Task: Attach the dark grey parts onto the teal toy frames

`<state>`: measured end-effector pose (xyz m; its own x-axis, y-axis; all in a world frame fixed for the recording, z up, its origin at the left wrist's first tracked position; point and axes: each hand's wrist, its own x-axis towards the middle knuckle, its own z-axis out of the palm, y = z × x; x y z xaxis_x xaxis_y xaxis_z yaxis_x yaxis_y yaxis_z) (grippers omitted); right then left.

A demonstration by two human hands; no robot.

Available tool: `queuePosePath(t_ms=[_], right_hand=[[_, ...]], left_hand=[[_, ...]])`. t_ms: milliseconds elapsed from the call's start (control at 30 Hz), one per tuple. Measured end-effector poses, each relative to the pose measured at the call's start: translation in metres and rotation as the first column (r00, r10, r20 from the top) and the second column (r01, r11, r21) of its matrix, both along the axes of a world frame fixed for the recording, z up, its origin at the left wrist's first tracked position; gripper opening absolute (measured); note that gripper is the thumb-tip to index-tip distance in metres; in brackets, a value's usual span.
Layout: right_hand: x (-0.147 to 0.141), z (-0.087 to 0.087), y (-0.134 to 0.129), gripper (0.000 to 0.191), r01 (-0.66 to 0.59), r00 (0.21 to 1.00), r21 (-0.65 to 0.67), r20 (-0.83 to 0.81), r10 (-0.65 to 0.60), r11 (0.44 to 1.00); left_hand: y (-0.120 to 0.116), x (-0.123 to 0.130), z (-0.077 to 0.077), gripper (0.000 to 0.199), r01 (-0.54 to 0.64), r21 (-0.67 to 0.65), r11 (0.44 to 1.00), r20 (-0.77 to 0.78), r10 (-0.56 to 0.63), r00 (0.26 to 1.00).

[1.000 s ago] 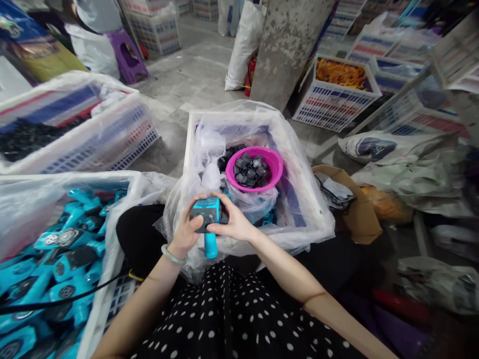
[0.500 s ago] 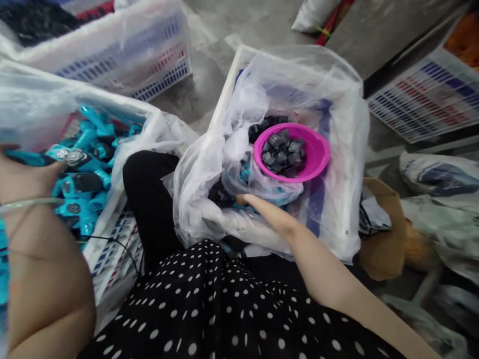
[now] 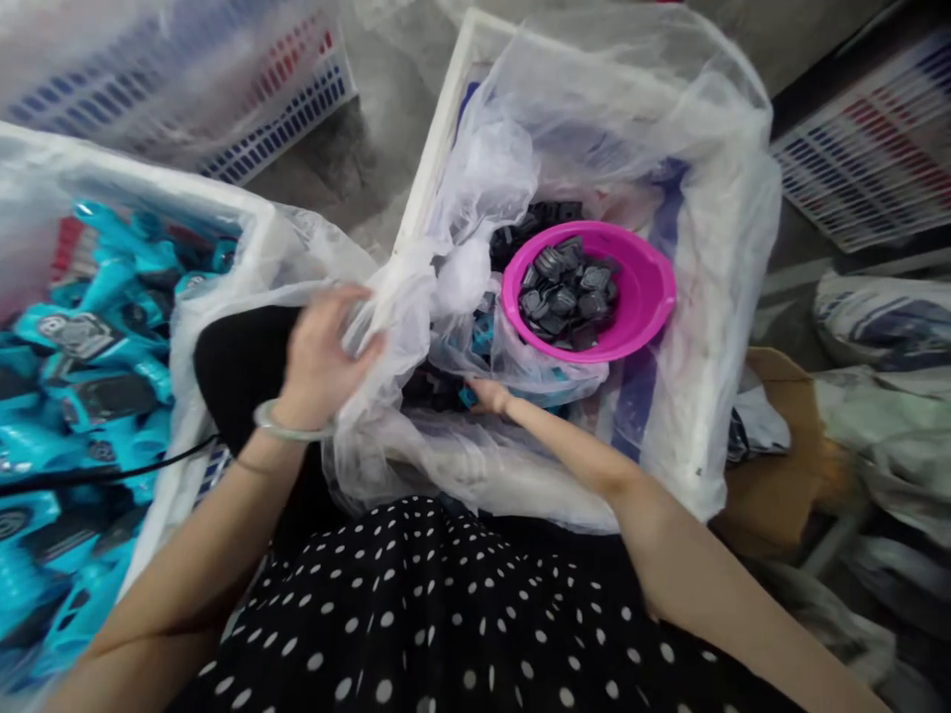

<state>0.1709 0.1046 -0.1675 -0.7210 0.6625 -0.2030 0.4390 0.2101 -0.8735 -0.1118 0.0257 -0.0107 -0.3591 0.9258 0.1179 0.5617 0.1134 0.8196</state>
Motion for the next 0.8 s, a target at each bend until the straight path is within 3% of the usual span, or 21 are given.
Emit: queuePosePath(t_ms=[100, 200, 267, 300, 367, 433, 500, 567, 667, 733, 800], right_hand=[[0.034, 0.039, 0.013, 0.027, 0.013, 1.0, 0.014, 0.021, -0.014, 1.0], [0.066, 0.087, 0.007, 0.028, 0.268, 0.951, -0.043, -0.146, -0.271, 0.962], [0.077, 0.112, -0.009, 0.033, 0.457, 0.81, -0.271, -0.265, -0.522, 0.847], [0.079, 0.12, -0.019, 0.038, 0.49, 0.736, -0.41, -0.278, -0.617, 0.769], [0.076, 0.127, -0.039, 0.046, 0.444, 0.667, -0.625, -0.248, -0.703, 0.642], [0.067, 0.127, -0.055, 0.051, 0.342, 0.664, -0.737, -0.25, -0.705, 0.583], [0.057, 0.125, -0.064, 0.052, 0.265, 0.658, -0.775, -0.29, -0.695, 0.574], [0.049, 0.124, -0.069, 0.053, 0.223, 0.647, -0.784, -0.325, -0.689, 0.579], [0.04, 0.125, -0.073, 0.052, 0.192, 0.629, -0.785, -0.363, -0.688, 0.589], [0.036, 0.126, -0.074, 0.052, 0.172, 0.617, -0.782, -0.389, -0.684, 0.599], [0.032, 0.127, -0.069, 0.056, 0.103, 0.671, -0.754, -0.429, -0.605, 0.649]], left_hand=[[0.009, 0.052, -0.038, 0.047, 0.217, -0.244, 0.945, 0.253, -0.154, 0.955], [0.003, 0.081, -0.053, 0.092, 0.29, -0.292, 0.911, 0.333, -0.187, 0.924], [-0.003, 0.093, -0.049, 0.118, 0.336, -0.196, 0.921, 0.454, -0.218, 0.864], [-0.005, 0.099, -0.044, 0.122, 0.36, -0.131, 0.924, 0.542, -0.238, 0.806], [-0.008, 0.109, -0.033, 0.123, 0.377, -0.006, 0.926, 0.691, -0.268, 0.671], [-0.01, 0.116, -0.023, 0.129, 0.358, 0.051, 0.932, 0.748, -0.273, 0.605], [-0.011, 0.118, -0.017, 0.143, 0.305, 0.044, 0.951, 0.722, -0.241, 0.648], [-0.012, 0.118, -0.014, 0.149, 0.186, 0.053, 0.981, 0.64, -0.177, 0.748], [-0.013, 0.115, -0.014, 0.143, 0.03, 0.2, 0.979, 0.525, -0.132, 0.841], [-0.014, 0.113, -0.016, 0.142, 0.071, 0.297, 0.952, 0.469, -0.21, 0.858], [-0.012, 0.109, -0.019, 0.13, 0.105, 0.309, 0.945, 0.421, -0.235, 0.876]])
